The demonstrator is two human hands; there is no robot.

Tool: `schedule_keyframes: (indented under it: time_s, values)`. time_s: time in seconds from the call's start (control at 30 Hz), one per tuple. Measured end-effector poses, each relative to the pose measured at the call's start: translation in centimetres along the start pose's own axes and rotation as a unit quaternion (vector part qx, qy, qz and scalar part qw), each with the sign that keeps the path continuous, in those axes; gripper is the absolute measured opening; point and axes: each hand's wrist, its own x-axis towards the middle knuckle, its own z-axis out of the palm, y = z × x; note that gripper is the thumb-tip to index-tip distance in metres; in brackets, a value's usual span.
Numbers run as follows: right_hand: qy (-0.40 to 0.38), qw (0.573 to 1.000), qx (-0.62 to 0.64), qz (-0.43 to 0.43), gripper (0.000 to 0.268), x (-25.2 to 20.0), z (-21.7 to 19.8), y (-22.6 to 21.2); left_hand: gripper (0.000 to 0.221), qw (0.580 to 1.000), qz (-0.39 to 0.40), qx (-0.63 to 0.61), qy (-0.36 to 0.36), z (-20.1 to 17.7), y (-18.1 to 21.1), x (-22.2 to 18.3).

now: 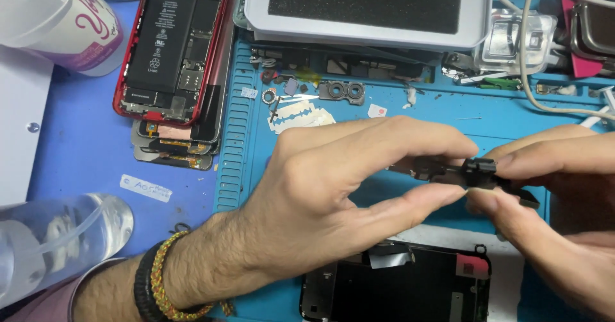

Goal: Aligning and installing the earpiece and sensor assembly onto a mobile phone screen frame during a screen replacement.

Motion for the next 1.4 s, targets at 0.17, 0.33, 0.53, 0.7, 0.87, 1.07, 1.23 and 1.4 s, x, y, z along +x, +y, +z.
schedule_keyframes:
  time_s: [0.17, 0.33, 0.53, 0.7, 0.87, 1.07, 1.23, 1.4]
  values:
    - [-0.004, 1.0, -0.006, -0.018, 0.038, 0.2, 0.0, -0.6, 0.022, 0.998, 0.043, 0.046, -0.027, -0.4, -0.4, -0.3]
    - [-0.008, 1.0, 0.016, -0.014, 0.035, 0.1, 0.0, -0.8, 0.019, 0.996, 0.071, 0.043, -0.024, -0.4, -0.4, -0.2]
    - [-0.038, 0.999, 0.014, -0.018, 0.059, 0.8, -0.3, -1.2, 0.018, 0.997, 0.061, 0.039, -0.018, -0.5, -0.4, -0.1]
    - [-0.018, 0.997, 0.001, -0.08, 0.037, 0.4, -0.1, 0.0, 0.016, 0.997, 0.067, 0.044, -0.014, -0.2, -0.4, -0.3]
    - [-0.019, 0.994, -0.004, -0.112, 0.026, 0.3, -0.3, 0.2, 0.014, 0.996, 0.075, 0.021, -0.031, -0.4, -0.3, -0.2]
    - [-0.034, 0.991, -0.064, -0.11, 0.025, 0.4, -0.8, -0.2, 0.014, 0.996, 0.08, 0.015, -0.025, -0.3, -0.3, -0.1]
    - [-0.032, 0.992, -0.069, -0.103, 0.023, 0.2, -0.8, 0.3, 0.016, 0.997, 0.077, 0.018, -0.022, -0.3, -0.2, -0.1]
    - [-0.037, 0.99, -0.076, -0.114, 0.023, 0.2, -0.9, 0.6, 0.016, 0.996, 0.082, 0.007, -0.022, -0.4, -0.2, -0.1]
